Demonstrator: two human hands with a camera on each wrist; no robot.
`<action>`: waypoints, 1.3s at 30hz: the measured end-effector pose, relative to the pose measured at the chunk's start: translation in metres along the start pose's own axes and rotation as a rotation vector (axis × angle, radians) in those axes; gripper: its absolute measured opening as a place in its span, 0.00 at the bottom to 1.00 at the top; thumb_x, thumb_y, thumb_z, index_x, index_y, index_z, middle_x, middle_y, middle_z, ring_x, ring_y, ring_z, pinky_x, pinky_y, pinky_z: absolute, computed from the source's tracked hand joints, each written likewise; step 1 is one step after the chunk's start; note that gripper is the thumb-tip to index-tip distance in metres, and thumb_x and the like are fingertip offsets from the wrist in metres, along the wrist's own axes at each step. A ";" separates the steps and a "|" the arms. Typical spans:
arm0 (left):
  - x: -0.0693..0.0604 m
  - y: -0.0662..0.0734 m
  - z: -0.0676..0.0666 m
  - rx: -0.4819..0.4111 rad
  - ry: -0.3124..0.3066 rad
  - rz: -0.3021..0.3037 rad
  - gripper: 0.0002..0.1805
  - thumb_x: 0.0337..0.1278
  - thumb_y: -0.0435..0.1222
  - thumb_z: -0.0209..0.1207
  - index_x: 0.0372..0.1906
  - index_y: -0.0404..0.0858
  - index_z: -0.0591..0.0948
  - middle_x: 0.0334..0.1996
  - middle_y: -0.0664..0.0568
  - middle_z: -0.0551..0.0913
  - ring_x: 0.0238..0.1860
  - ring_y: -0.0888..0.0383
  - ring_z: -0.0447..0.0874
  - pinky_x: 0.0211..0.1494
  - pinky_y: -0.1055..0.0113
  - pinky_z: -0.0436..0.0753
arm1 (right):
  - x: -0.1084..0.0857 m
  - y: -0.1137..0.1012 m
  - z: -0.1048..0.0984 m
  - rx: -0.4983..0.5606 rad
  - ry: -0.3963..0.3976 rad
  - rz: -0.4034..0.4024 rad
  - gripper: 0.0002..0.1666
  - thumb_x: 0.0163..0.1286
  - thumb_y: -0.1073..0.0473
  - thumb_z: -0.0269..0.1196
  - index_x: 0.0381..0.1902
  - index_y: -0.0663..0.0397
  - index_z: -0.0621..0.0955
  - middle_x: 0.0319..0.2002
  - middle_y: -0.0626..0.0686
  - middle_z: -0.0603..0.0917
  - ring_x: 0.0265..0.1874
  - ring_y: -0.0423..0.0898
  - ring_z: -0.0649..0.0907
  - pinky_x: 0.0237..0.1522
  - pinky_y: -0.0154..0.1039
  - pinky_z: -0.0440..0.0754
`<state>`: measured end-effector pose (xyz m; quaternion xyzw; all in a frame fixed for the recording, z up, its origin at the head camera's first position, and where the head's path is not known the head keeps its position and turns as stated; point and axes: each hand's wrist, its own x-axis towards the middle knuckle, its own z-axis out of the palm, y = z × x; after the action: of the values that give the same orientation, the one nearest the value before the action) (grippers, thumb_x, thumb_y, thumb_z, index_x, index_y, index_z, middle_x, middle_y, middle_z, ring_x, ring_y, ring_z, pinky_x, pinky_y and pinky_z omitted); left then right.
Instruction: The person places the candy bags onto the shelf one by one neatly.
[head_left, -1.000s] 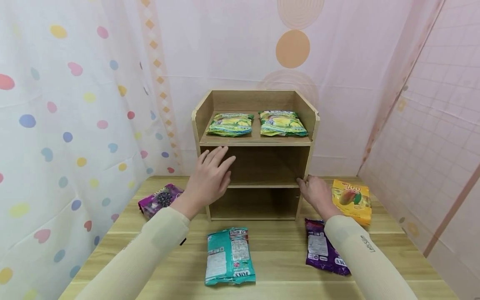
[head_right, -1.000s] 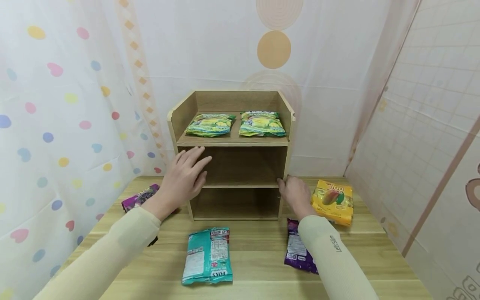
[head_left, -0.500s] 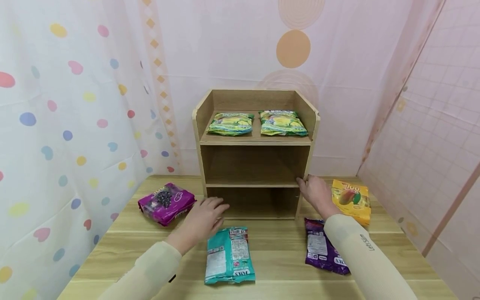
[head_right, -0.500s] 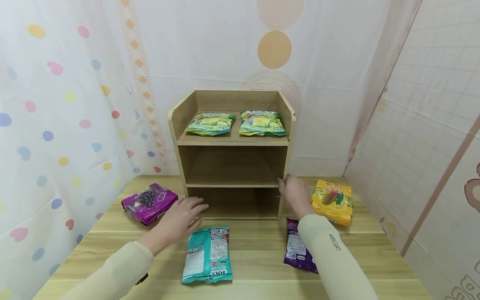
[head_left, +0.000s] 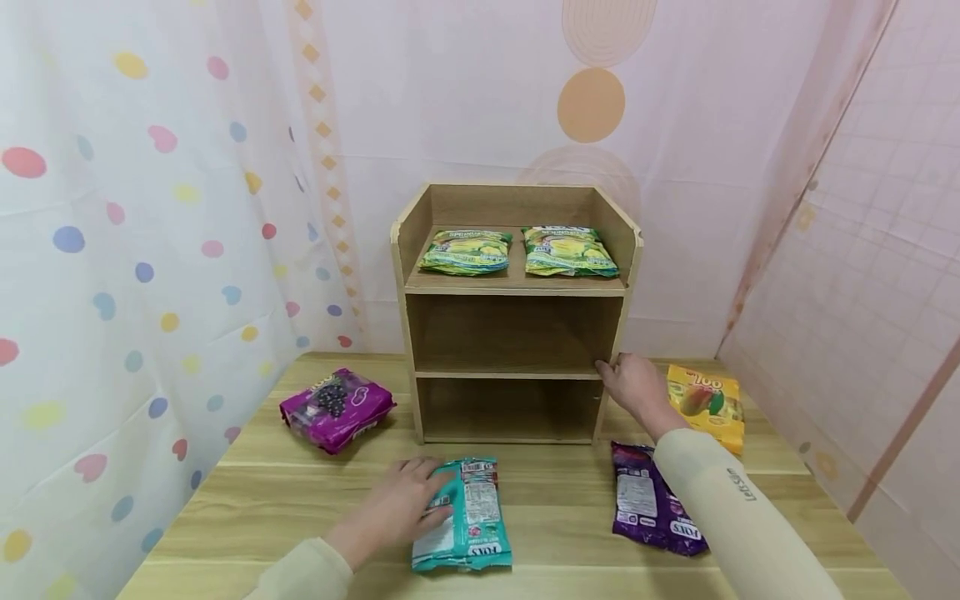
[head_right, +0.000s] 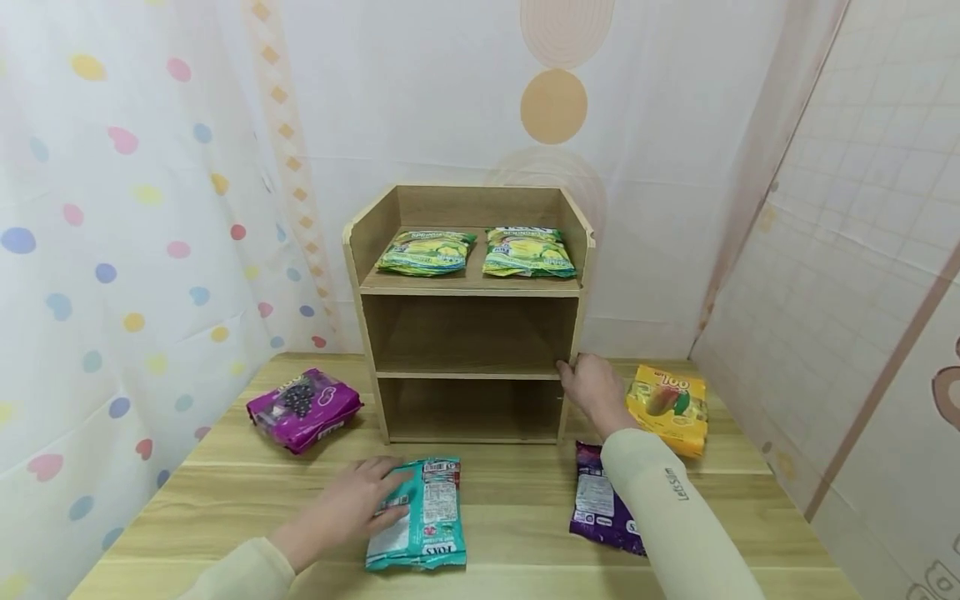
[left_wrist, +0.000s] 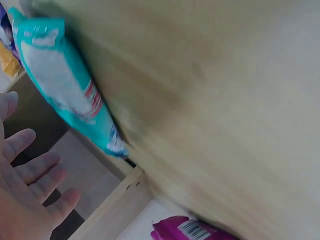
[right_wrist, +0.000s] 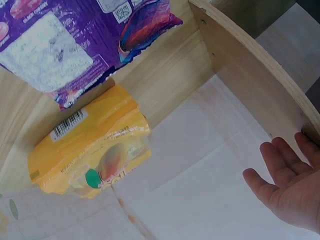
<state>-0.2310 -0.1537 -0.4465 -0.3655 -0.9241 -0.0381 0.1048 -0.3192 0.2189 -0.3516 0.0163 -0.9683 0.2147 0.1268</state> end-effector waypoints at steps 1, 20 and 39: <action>-0.002 0.002 0.001 -0.014 -0.019 -0.010 0.30 0.66 0.53 0.58 0.64 0.38 0.77 0.61 0.38 0.76 0.62 0.40 0.74 0.62 0.40 0.71 | 0.000 0.000 0.000 -0.002 -0.002 0.000 0.25 0.76 0.46 0.52 0.21 0.55 0.71 0.20 0.54 0.74 0.23 0.51 0.76 0.24 0.43 0.70; -0.021 0.026 0.025 -0.156 -0.297 -0.147 0.56 0.49 0.75 0.51 0.74 0.39 0.64 0.73 0.37 0.62 0.71 0.38 0.61 0.63 0.37 0.67 | -0.002 0.003 0.006 0.023 0.022 -0.018 0.26 0.76 0.45 0.52 0.22 0.57 0.72 0.21 0.55 0.75 0.24 0.52 0.75 0.25 0.44 0.71; -0.014 0.035 0.027 0.059 -0.142 -0.024 0.30 0.74 0.50 0.50 0.69 0.34 0.71 0.65 0.34 0.72 0.63 0.40 0.74 0.57 0.48 0.78 | -0.002 0.004 0.006 0.049 0.038 -0.015 0.25 0.75 0.46 0.52 0.24 0.58 0.74 0.22 0.56 0.77 0.25 0.53 0.77 0.28 0.46 0.73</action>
<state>-0.2013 -0.1333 -0.4764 -0.3529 -0.9343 0.0138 0.0490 -0.3193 0.2199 -0.3590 0.0226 -0.9600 0.2375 0.1462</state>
